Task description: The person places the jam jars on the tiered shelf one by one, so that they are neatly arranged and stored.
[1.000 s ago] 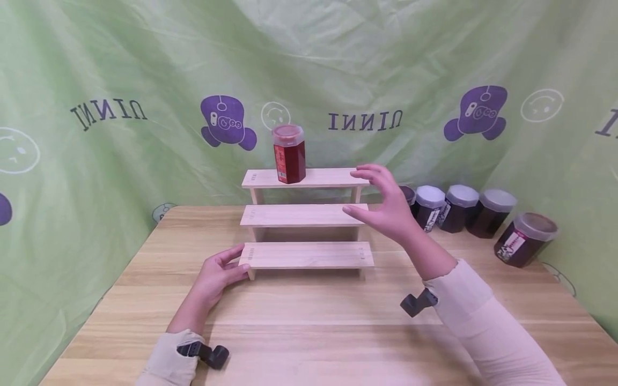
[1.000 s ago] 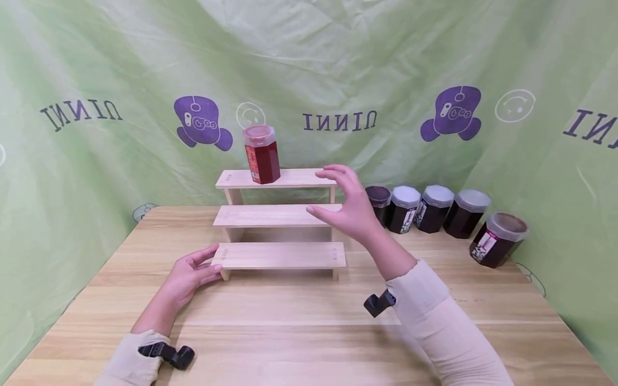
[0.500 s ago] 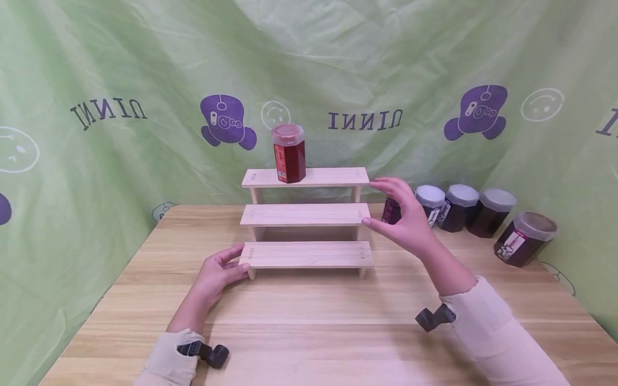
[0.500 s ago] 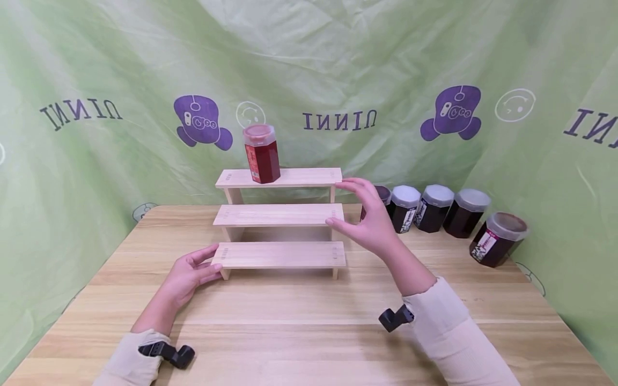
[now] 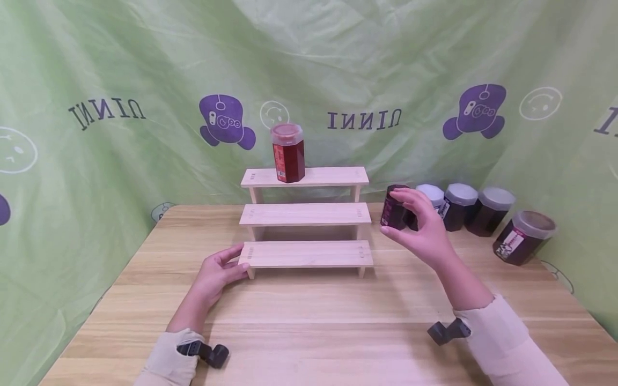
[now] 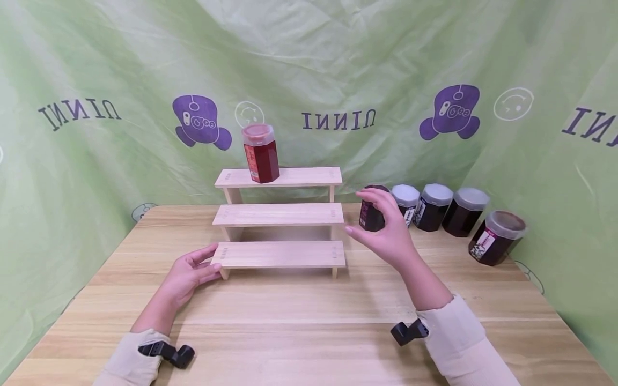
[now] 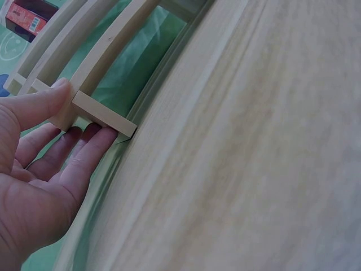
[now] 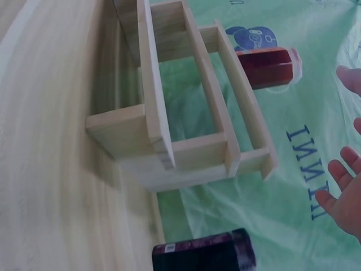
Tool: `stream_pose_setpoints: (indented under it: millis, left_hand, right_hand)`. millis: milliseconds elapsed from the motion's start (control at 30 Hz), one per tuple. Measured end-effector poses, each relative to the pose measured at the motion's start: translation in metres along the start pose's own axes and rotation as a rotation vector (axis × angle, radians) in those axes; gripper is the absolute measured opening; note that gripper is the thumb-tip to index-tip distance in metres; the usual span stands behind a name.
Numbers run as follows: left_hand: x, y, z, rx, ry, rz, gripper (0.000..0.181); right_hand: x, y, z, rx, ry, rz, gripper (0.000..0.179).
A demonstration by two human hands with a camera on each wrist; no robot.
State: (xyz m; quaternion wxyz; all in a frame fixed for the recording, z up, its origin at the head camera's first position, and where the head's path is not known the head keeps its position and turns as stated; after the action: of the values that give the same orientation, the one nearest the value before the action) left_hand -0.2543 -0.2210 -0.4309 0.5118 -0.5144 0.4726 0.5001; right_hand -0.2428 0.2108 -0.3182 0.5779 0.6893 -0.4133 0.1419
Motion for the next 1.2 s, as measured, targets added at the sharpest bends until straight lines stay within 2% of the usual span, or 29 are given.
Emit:
stream_pose_setpoints:
  millis: [233, 467, 767, 1200]
  left_hand:
    - [0.001, 0.0, 0.0, -0.003, -0.004, -0.011, 0.067]
    - [0.003, -0.001, 0.0, -0.005, -0.011, -0.022, 0.067]
    - [0.001, 0.0, 0.001, -0.002, -0.02, -0.009, 0.068]
    - [0.0, -0.002, 0.001, -0.008, -0.009, -0.014, 0.068]
  right_hand:
    - [-0.009, -0.011, -0.013, -0.036, -0.007, 0.007, 0.068]
    - [-0.013, -0.019, -0.03, -0.091, 0.045, 0.036, 0.064]
    - [-0.021, -0.025, -0.052, -0.132, -0.073, 0.058, 0.066]
    - [-0.034, -0.033, -0.081, -0.2, -0.107, 0.111, 0.061]
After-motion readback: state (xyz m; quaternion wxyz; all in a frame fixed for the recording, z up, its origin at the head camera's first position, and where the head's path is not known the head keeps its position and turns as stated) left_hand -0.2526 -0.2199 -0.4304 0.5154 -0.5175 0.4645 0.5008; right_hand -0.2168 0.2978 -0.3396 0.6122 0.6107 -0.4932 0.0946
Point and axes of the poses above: each hand's wrist, its own y-axis towards the middle knuckle, its own z-axis out of the palm, x = y × z, the point moved 2 cm from there along y, towards the middle knuckle, and after that the axes turned 7 degrees about -x, right-handed, at the moved point
